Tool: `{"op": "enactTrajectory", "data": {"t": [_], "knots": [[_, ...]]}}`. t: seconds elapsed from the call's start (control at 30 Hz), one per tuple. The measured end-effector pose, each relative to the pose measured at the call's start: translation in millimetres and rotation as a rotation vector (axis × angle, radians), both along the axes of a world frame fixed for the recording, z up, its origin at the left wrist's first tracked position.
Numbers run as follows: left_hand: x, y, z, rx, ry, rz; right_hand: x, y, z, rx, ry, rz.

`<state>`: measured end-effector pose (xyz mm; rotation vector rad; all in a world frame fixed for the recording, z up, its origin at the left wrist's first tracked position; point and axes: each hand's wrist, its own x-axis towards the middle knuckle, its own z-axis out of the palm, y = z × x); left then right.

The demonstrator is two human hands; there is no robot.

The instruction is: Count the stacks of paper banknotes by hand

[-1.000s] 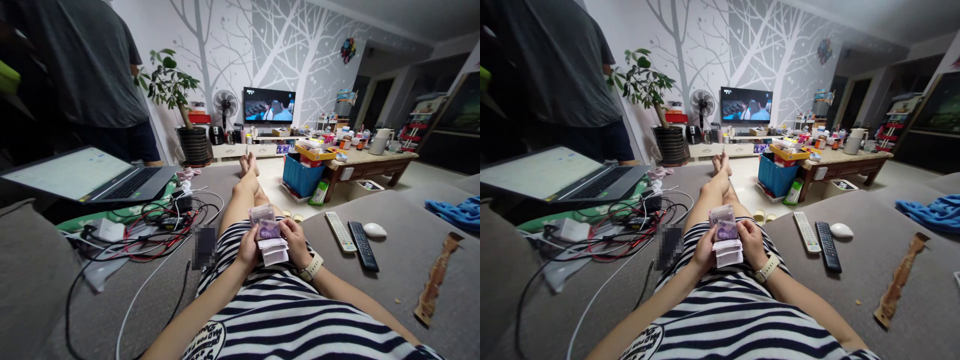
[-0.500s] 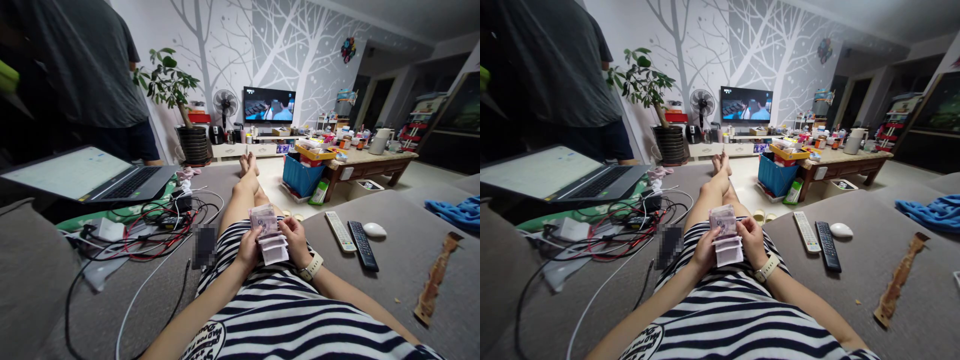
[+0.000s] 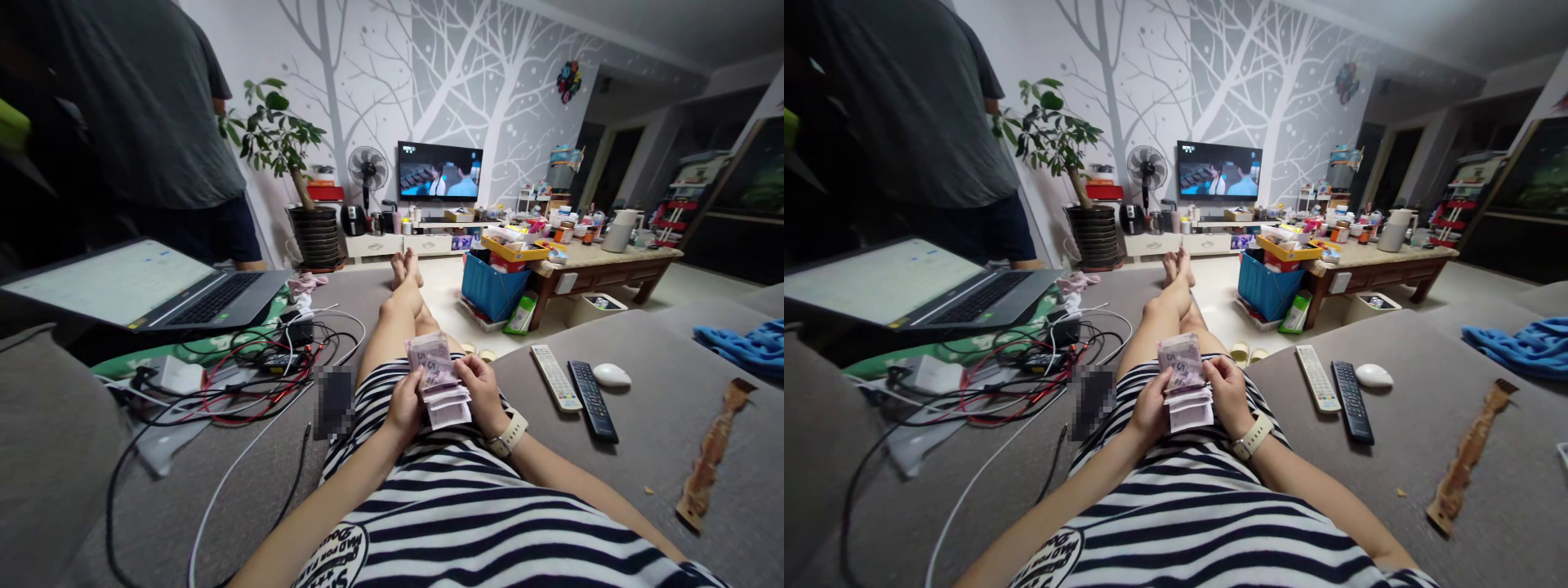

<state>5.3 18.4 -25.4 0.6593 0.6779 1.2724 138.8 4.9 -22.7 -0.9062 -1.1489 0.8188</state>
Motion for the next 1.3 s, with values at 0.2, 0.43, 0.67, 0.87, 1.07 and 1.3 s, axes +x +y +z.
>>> {"op": "enactTrajectory", "data": {"t": [0.2,0.43,0.67,0.87,1.07,1.3], "knots": [[1.9,4.9,-4.2,-0.001,-0.048,0.019,-1.1,-3.1,3.4,0.014,0.004,0.019],[1.7,4.9,-3.5,-0.003,-0.058,0.017,-0.9,-3.8,4.5,0.012,0.035,0.036],[2.2,4.9,-2.3,0.021,-0.034,0.018,-1.7,-4.3,5.5,0.013,0.029,0.022],[1.4,2.7,-1.2,0.033,-0.035,-0.023,-0.1,-3.5,3.2,0.020,-0.005,0.064],[-0.2,-0.6,0.4,0.011,-0.009,-0.052,0.1,-1.5,2.1,0.033,0.026,-0.015],[-1.2,-2.4,1.5,0.018,0.059,-0.040,-0.1,0.3,-0.1,0.003,0.012,-0.003]]}}
